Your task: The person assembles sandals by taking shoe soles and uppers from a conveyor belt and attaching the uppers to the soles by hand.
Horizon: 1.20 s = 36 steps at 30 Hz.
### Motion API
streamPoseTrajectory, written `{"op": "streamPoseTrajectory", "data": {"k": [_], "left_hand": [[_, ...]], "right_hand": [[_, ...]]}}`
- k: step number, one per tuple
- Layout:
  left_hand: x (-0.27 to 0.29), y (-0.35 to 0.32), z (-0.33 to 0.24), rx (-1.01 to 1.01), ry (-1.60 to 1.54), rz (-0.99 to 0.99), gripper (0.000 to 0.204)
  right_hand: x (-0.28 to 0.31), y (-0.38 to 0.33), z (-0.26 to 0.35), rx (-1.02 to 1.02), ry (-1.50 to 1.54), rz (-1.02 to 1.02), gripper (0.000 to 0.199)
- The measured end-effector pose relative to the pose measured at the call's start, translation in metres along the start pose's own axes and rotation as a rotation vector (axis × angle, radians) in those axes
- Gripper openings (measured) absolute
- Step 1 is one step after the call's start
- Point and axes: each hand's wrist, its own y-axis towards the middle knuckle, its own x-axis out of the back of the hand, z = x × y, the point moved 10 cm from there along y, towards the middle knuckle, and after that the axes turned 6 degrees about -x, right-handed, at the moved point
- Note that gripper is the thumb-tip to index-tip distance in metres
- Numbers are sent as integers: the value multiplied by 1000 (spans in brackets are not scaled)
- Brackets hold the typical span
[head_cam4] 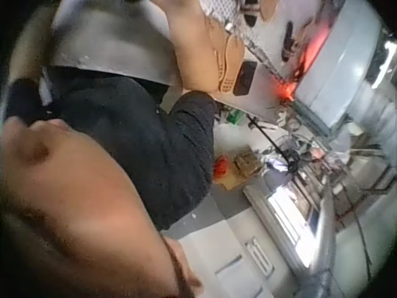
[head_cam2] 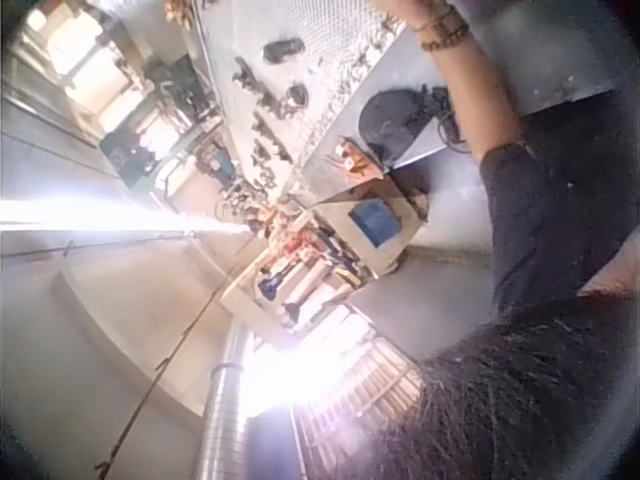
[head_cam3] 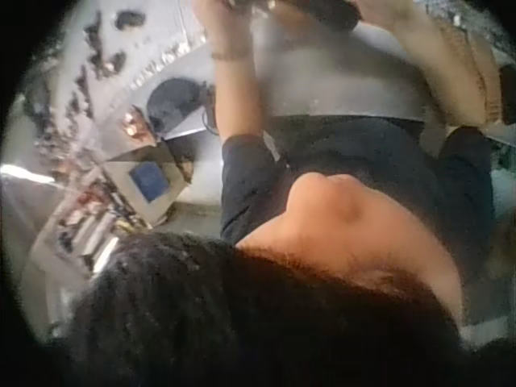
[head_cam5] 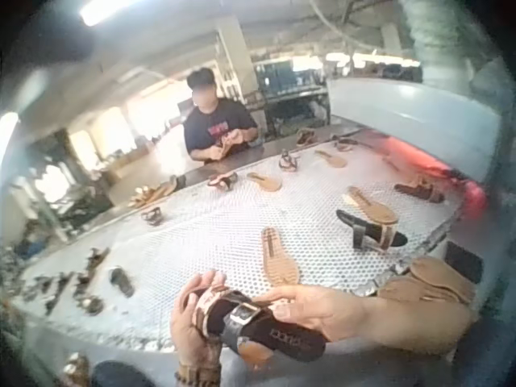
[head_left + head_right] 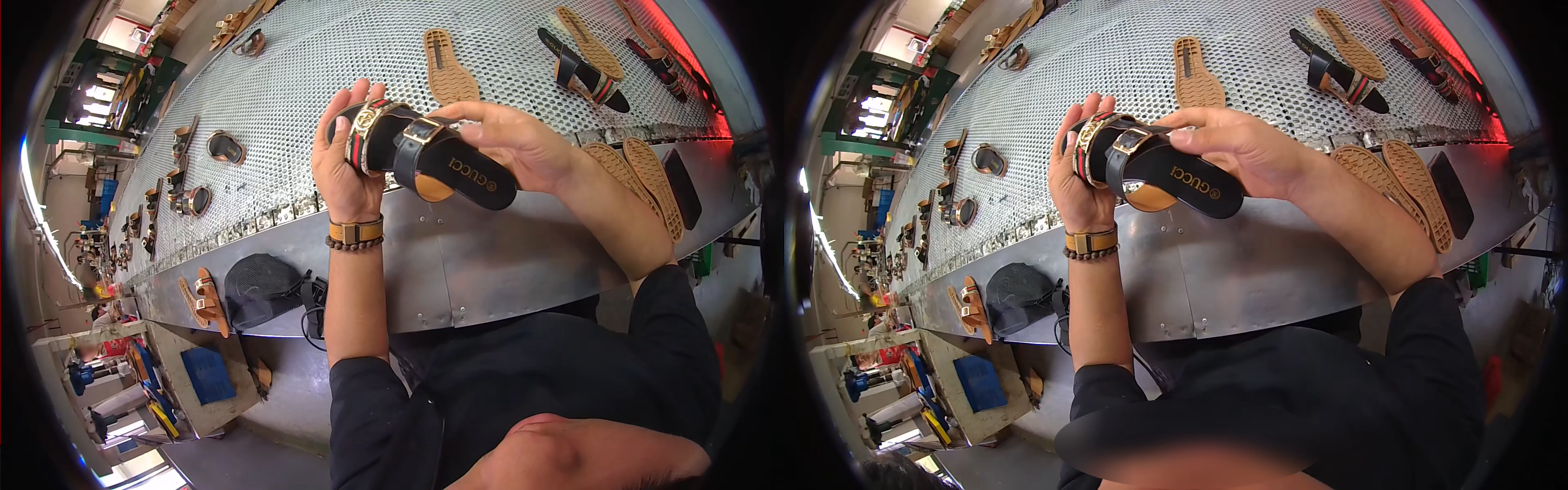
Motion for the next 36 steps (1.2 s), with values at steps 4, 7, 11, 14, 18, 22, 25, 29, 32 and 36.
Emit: {"op": "streamPoseTrajectory", "data": {"k": [4,7,11,14,18,22,25,29,32,36], "left_hand": [[-1,0,7,-20,12,-27,37],[2,1,11,-41,-22,-59,37],[-20,-7,29,-37,74,-85,40],[-27,-5,46,-11,-22,-101,37],[-41,-2,53,-41,50,-97,34],[-38,-3,59,-86,36,-206,27],[-66,-11,89,61,-22,-11,28],[-104,-38,137,324,85,135,43],[-137,-53,145,443,-17,345,59],[-154,-58,147,400,-13,383,73]], "right_hand": [[20,-14,4,-55,-332,-163,49],[14,-18,7,-74,-375,-146,36],[29,-31,7,-134,-389,-194,26],[42,-42,11,-169,-346,-180,27],[62,-52,24,-197,-98,-154,27],[114,-69,71,116,-47,-417,25],[142,-84,90,272,-58,-550,23],[135,-94,108,311,-135,-514,23],[113,-98,111,197,-316,-352,21],[89,-108,99,30,-535,-181,24]]}}
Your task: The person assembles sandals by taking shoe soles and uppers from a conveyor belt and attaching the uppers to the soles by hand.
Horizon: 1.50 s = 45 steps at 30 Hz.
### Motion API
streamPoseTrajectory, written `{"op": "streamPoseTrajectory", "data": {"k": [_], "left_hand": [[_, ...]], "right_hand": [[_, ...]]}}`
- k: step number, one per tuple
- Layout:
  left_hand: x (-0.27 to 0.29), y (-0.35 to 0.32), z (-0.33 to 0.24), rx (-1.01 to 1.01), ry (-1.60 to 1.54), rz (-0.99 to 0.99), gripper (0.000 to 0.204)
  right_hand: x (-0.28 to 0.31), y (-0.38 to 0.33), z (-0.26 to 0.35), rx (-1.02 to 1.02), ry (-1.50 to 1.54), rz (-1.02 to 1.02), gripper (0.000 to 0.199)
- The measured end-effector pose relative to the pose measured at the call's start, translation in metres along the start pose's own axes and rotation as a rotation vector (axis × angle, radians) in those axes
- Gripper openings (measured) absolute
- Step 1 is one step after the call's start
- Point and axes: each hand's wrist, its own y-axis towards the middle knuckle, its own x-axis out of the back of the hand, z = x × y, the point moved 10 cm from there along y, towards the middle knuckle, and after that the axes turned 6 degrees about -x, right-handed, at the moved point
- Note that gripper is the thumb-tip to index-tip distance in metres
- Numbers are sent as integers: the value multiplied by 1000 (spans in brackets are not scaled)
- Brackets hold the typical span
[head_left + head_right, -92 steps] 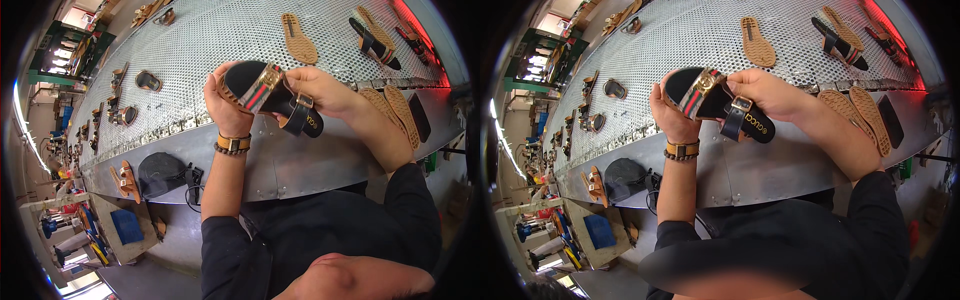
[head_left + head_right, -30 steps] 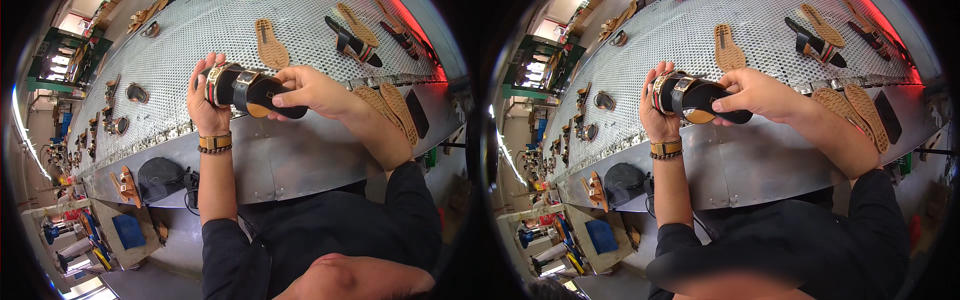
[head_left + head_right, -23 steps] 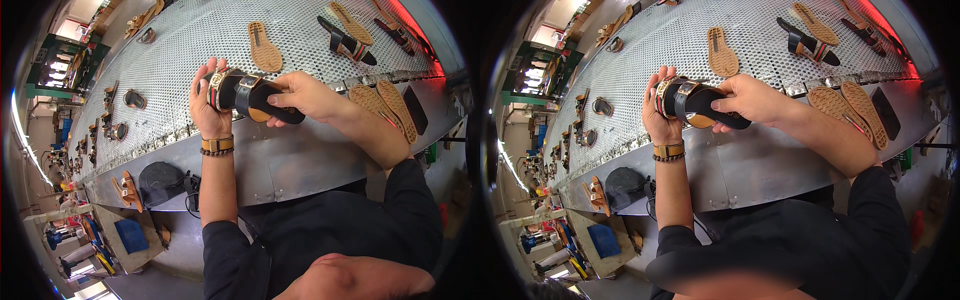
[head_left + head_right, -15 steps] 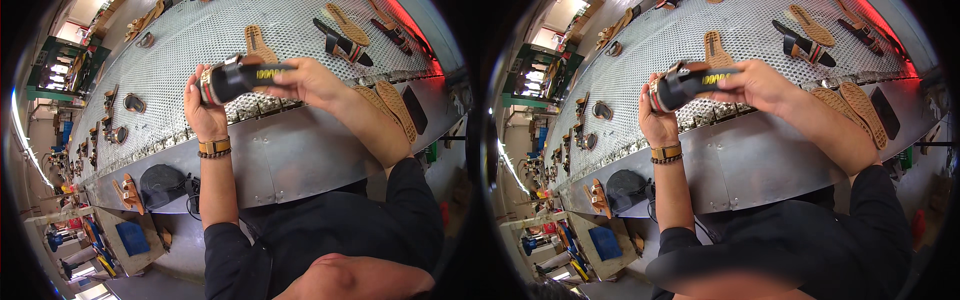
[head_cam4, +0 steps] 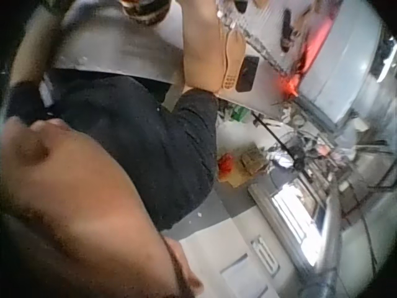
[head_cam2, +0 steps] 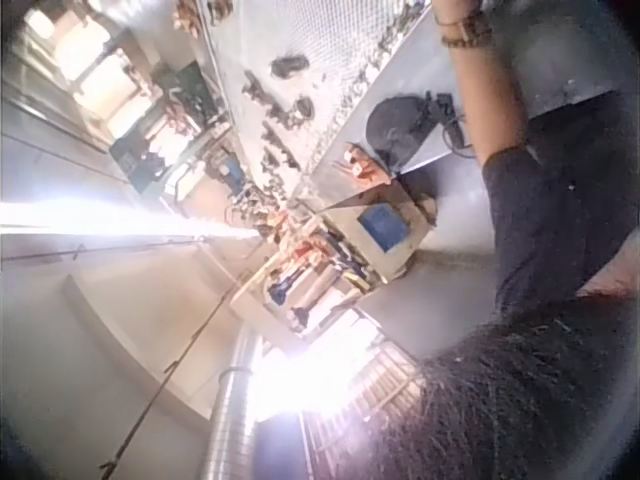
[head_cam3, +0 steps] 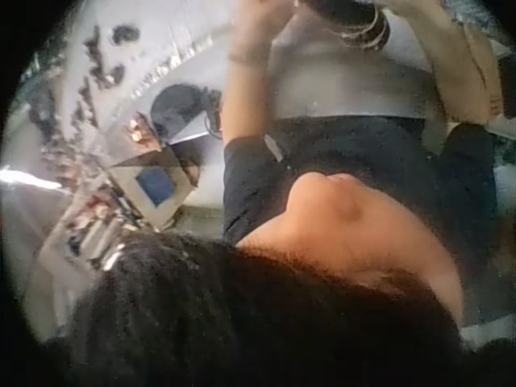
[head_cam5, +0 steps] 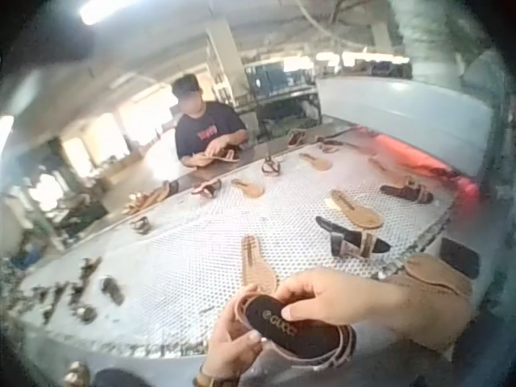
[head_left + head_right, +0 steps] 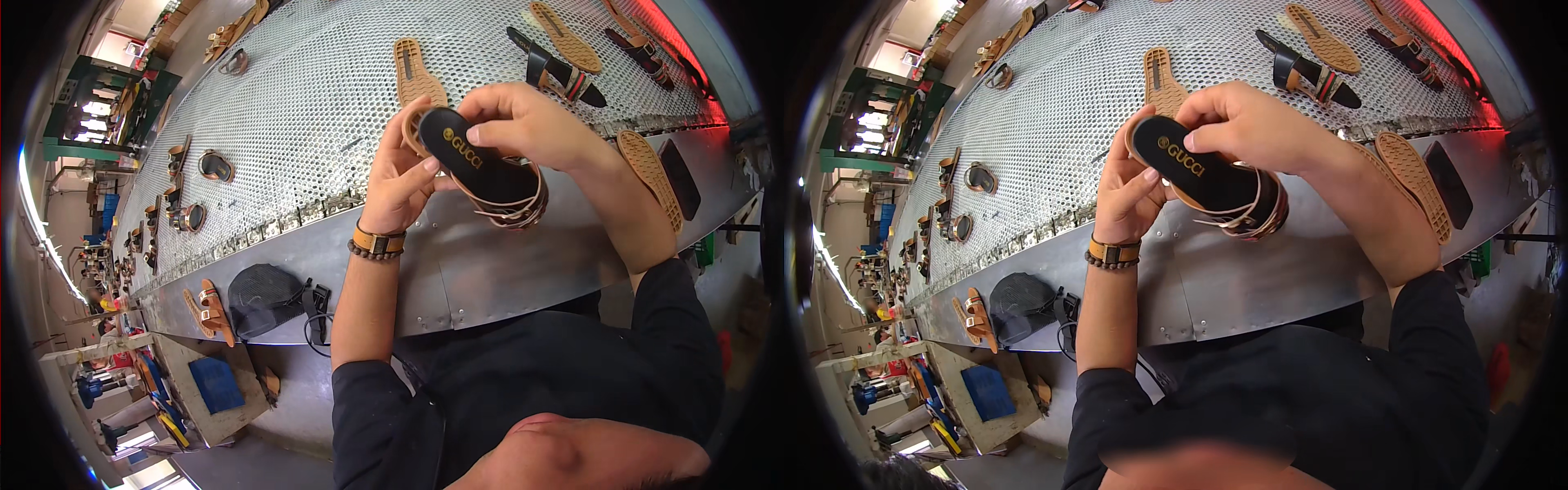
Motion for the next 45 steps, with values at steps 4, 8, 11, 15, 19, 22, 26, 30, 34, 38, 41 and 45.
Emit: {"op": "streamPoseTrajectory", "data": {"k": [4,8,11,15,19,22,26,30,34,38,41,45], "left_hand": [[2,5,18,42,-23,42,79],[-8,12,31,16,-57,22,80],[-18,16,34,-48,-61,-11,81],[-32,24,48,-54,-55,18,76],[-37,36,66,-63,-19,6,77],[-45,46,74,-71,-4,-6,80],[-58,51,77,-85,77,-38,79],[-74,50,65,-270,328,24,67],[-63,50,66,-206,267,-93,50],[-78,59,70,-287,193,12,50],[-81,60,75,-298,184,-12,49],[-91,55,78,-388,494,-110,42]], "right_hand": [[4,-17,13,107,-290,-14,24],[8,-51,45,352,-782,-270,32],[-5,-76,53,481,-1079,-388,41],[4,-88,47,409,-1206,-489,42],[22,-95,43,412,-1235,-542,37],[32,-102,44,486,-1266,-550,36],[41,-102,45,520,-1314,-573,35],[41,-103,42,532,-1351,-658,33],[79,-86,39,441,-843,-453,33],[98,-52,-21,65,-224,20,38],[93,-50,-35,100,3,17,40],[92,-53,-43,110,49,6,40]]}}
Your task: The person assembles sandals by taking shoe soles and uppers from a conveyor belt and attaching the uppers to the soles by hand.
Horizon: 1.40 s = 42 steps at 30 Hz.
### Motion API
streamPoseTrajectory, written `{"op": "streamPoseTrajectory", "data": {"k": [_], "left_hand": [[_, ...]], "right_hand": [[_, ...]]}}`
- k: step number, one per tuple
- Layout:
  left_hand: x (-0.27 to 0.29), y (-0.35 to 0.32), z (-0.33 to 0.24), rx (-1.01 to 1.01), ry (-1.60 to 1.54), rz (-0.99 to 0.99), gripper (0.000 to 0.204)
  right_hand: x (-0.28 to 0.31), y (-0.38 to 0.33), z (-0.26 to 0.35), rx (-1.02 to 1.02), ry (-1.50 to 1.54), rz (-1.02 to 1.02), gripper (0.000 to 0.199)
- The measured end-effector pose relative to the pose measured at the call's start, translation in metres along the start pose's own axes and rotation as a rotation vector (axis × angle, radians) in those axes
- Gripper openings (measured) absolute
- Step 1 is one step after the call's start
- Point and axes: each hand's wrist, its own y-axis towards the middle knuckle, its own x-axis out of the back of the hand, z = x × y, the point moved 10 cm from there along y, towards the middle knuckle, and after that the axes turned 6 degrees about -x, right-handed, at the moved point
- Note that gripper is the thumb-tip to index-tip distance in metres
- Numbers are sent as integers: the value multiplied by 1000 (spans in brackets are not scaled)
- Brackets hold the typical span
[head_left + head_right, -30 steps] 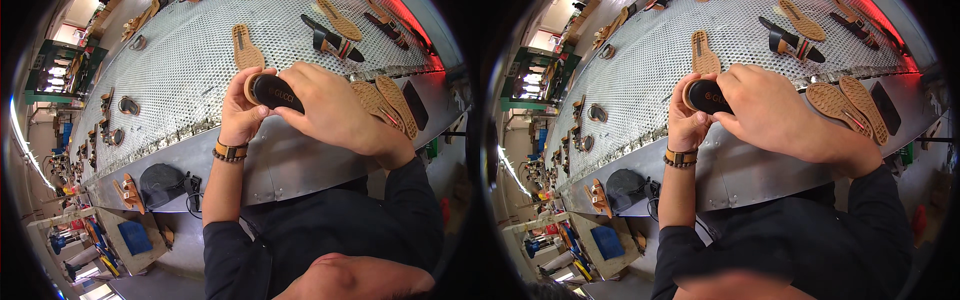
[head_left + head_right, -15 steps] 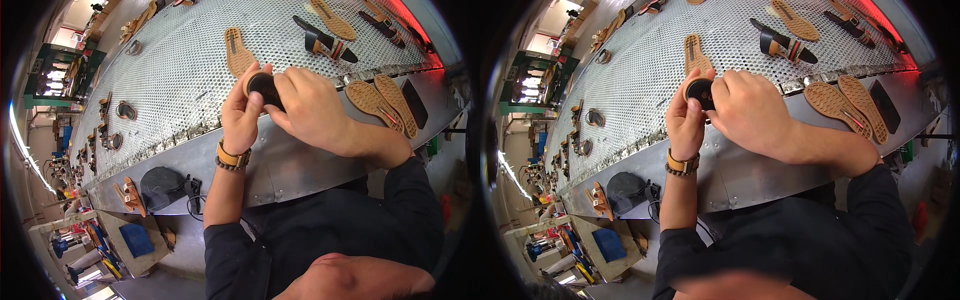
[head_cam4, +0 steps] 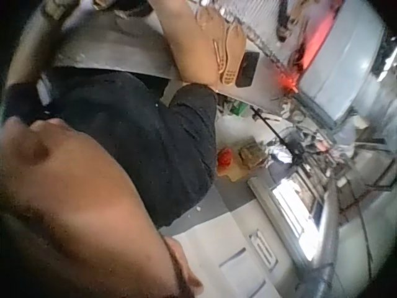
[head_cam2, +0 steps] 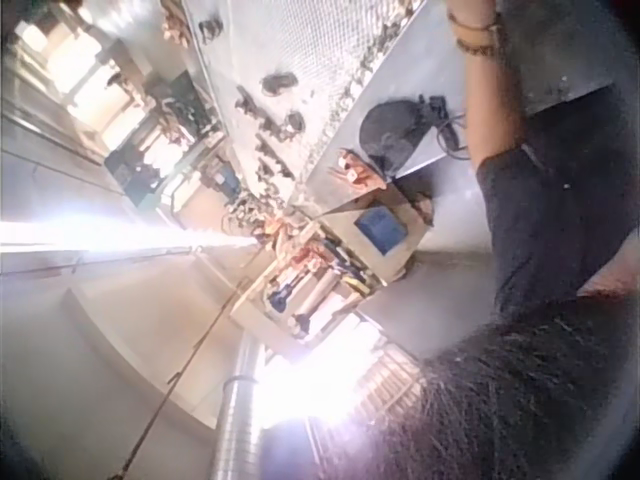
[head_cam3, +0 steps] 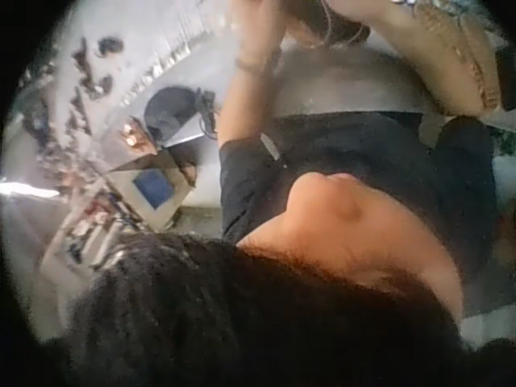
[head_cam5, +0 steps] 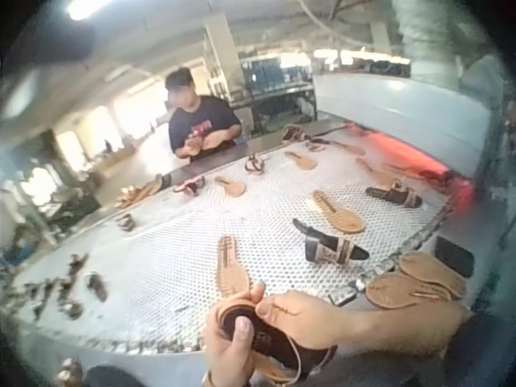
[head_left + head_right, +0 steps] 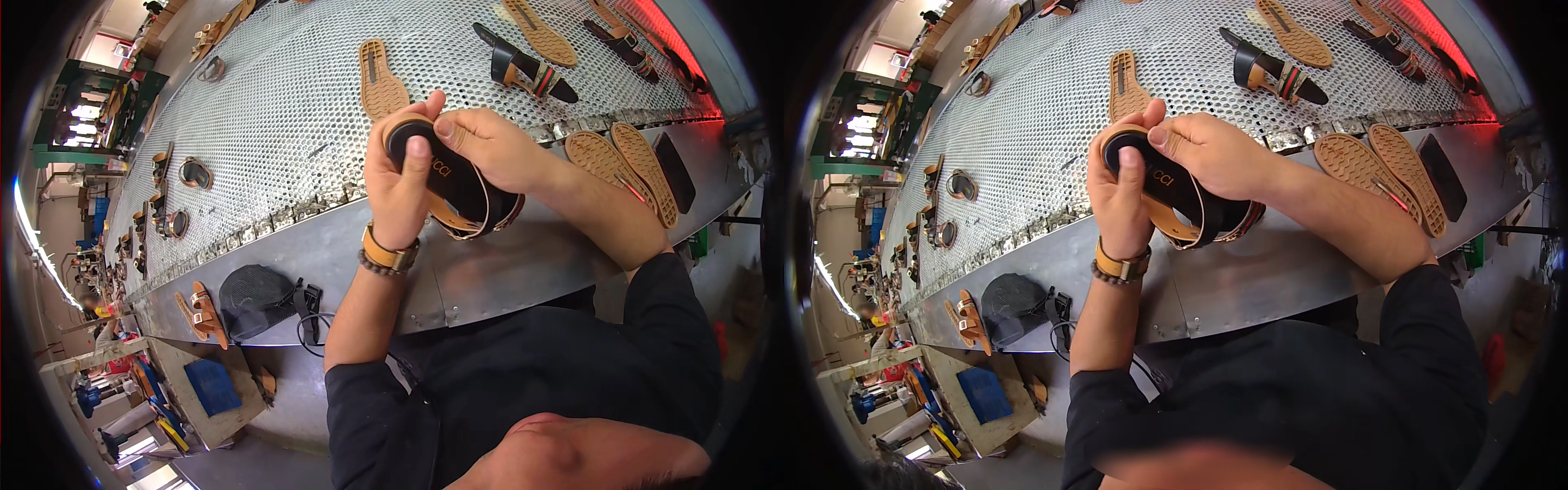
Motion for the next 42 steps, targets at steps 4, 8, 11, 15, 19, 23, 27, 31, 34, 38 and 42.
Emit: {"op": "streamPoseTrajectory", "data": {"k": [4,8,11,15,19,23,27,31,34,38,42], "left_hand": [[-7,-7,-6,-106,172,-32,38],[-7,-2,8,29,-36,-38,33],[18,5,29,230,-207,-305,32],[46,-6,58,364,-215,-399,45],[14,-18,81,394,-540,-414,71],[-37,-36,94,448,-519,-336,57],[-48,-43,120,451,-585,-378,51],[-58,-31,128,475,-625,-361,49],[-67,-24,140,484,-600,-369,49],[-93,-17,136,453,-595,-300,51],[-97,-21,133,431,-97,-135,40]], "right_hand": [[10,-17,6,83,-291,-257,43],[19,-19,-3,-35,-225,-202,48],[31,-17,-20,-223,-192,43,54],[31,-25,-46,-233,-181,72,49],[61,-31,-67,-316,191,-75,35],[81,-35,-65,-312,429,-237,30],[98,-26,-76,-262,399,-176,33],[114,-28,-69,-228,371,-187,33],[129,-32,-68,-215,390,-191,33],[150,-38,-61,-144,631,-281,32],[175,-50,-46,-120,557,-411,34]]}}
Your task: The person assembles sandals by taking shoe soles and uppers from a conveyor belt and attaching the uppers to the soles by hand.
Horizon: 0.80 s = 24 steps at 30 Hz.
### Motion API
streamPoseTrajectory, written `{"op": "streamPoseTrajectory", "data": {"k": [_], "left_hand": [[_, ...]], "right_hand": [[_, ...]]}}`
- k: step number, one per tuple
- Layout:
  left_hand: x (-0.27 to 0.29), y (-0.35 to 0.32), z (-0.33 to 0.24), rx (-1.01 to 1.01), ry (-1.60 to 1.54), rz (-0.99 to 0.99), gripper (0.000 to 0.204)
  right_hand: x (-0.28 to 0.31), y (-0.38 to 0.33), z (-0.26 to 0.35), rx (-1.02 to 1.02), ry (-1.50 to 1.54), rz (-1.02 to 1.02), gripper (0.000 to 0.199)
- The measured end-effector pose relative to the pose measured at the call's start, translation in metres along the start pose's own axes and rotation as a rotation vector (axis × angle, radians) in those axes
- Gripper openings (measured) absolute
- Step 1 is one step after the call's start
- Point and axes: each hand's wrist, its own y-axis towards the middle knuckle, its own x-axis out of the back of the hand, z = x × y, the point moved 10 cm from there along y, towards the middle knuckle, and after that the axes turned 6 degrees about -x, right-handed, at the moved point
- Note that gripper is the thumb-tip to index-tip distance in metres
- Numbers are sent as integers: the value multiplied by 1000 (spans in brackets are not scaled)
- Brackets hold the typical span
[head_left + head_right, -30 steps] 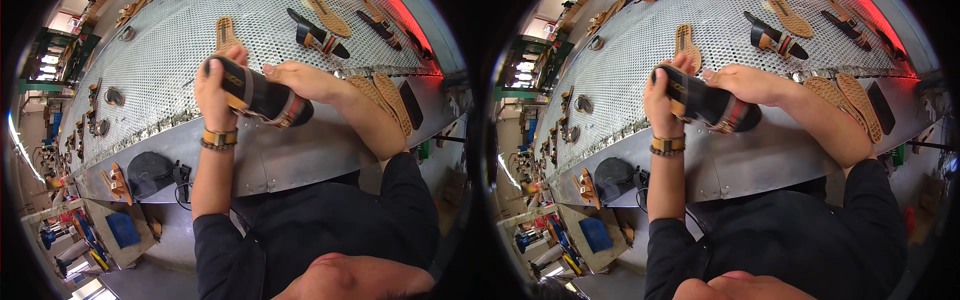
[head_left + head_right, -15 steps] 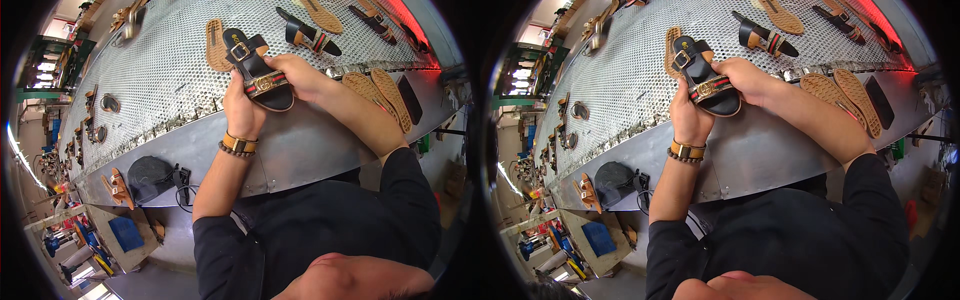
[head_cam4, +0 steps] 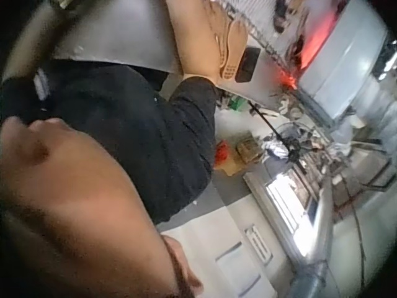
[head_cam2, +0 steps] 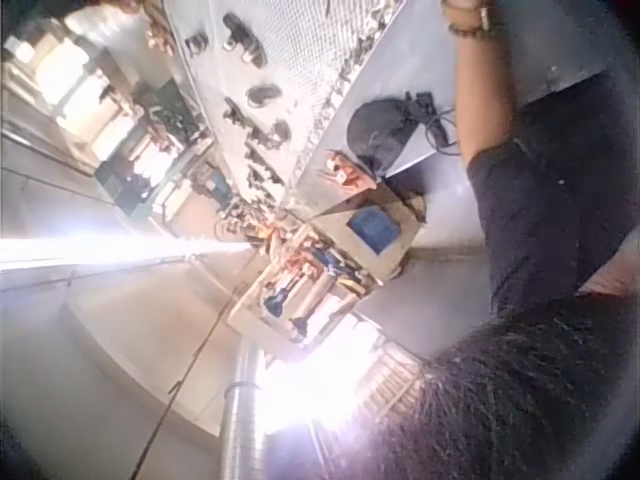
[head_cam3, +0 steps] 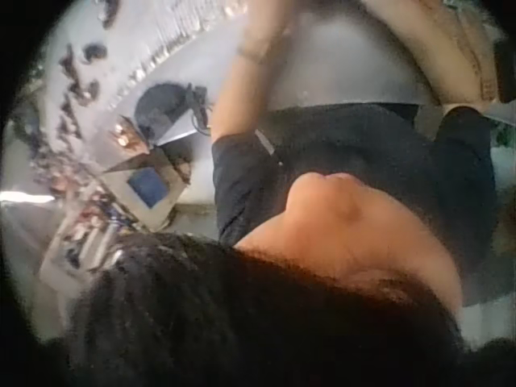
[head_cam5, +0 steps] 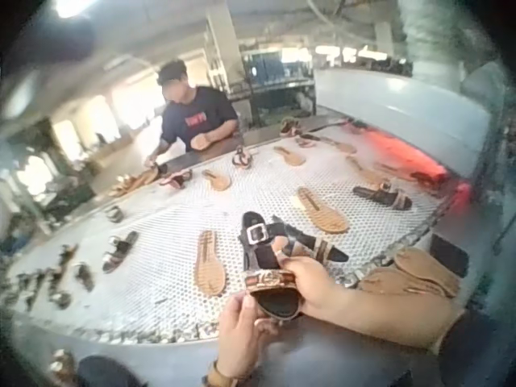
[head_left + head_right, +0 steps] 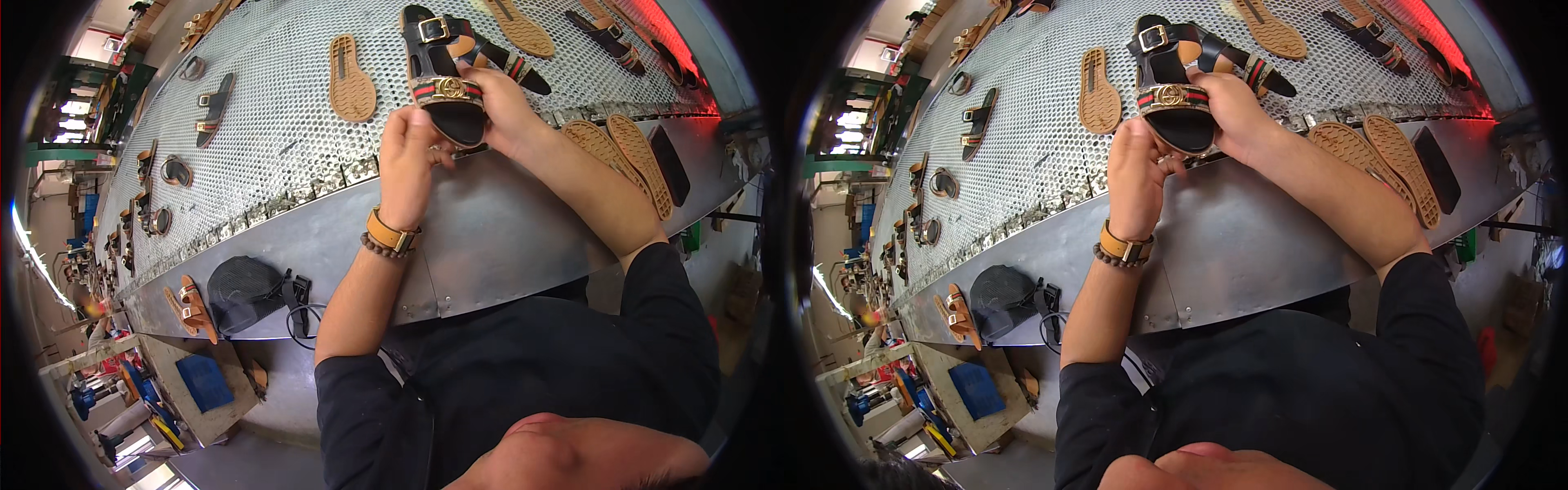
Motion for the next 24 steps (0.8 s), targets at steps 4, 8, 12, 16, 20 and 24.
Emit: {"op": "streamPoseTrajectory", "data": {"k": [4,8,12,16,20,24], "left_hand": [[-29,-12,1,109,208,190,41],[-51,-14,-2,47,116,249,43],[-75,-8,1,24,92,279,42],[-85,5,23,95,-63,250,41],[-55,31,4,-103,-52,-17,42],[25,50,-20,-330,34,-423,46]], "right_hand": [[8,-4,-4,49,-89,-103,33],[6,-9,-10,-12,-56,123,31],[4,-19,7,-70,-31,280,36],[45,-10,53,128,-185,-3,47],[39,-50,133,654,-938,-113,52],[37,-82,168,1346,-1893,-662,53]]}}
